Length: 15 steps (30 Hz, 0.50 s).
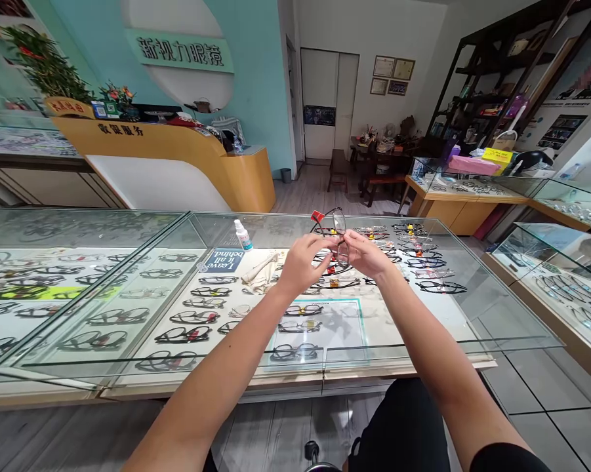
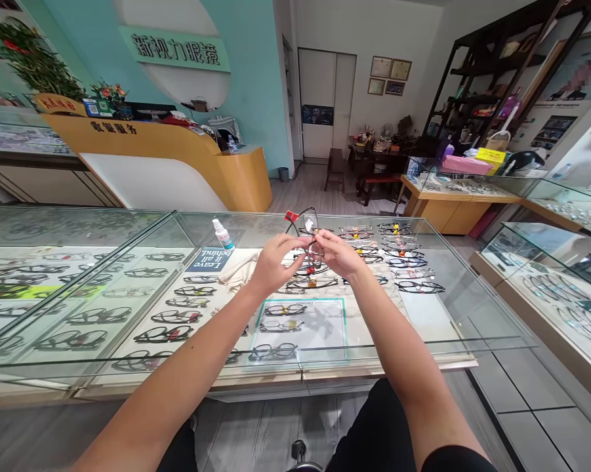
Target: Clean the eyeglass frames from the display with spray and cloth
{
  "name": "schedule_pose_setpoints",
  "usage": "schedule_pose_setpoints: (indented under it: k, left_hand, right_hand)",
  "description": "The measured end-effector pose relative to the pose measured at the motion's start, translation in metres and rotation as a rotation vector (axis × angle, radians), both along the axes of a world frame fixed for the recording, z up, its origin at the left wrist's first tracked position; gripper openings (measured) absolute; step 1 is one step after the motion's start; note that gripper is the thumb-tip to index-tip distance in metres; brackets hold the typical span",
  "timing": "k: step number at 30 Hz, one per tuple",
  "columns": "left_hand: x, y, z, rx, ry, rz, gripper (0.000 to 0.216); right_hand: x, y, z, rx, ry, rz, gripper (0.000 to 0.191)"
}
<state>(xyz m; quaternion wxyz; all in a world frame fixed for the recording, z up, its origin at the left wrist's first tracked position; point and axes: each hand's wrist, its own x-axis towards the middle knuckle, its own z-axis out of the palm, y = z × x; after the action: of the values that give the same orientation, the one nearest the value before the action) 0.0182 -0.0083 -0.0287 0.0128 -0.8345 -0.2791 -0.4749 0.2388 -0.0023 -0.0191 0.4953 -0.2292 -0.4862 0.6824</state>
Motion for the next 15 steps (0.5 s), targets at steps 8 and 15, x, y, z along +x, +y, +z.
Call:
schedule_pose_setpoints:
  k: [8,15]
  left_hand:
    - [-0.011,0.018,-0.011,-0.015,0.097,0.071,0.037]
    - [-0.012,0.016,-0.010,-0.093,0.027,0.147,0.042]
  right_hand:
    - [-0.004,-0.004,0.002,0.023,0.028,-0.025,0.042]
    - [-0.001,0.000,0.003,0.040,0.178,-0.163,0.034]
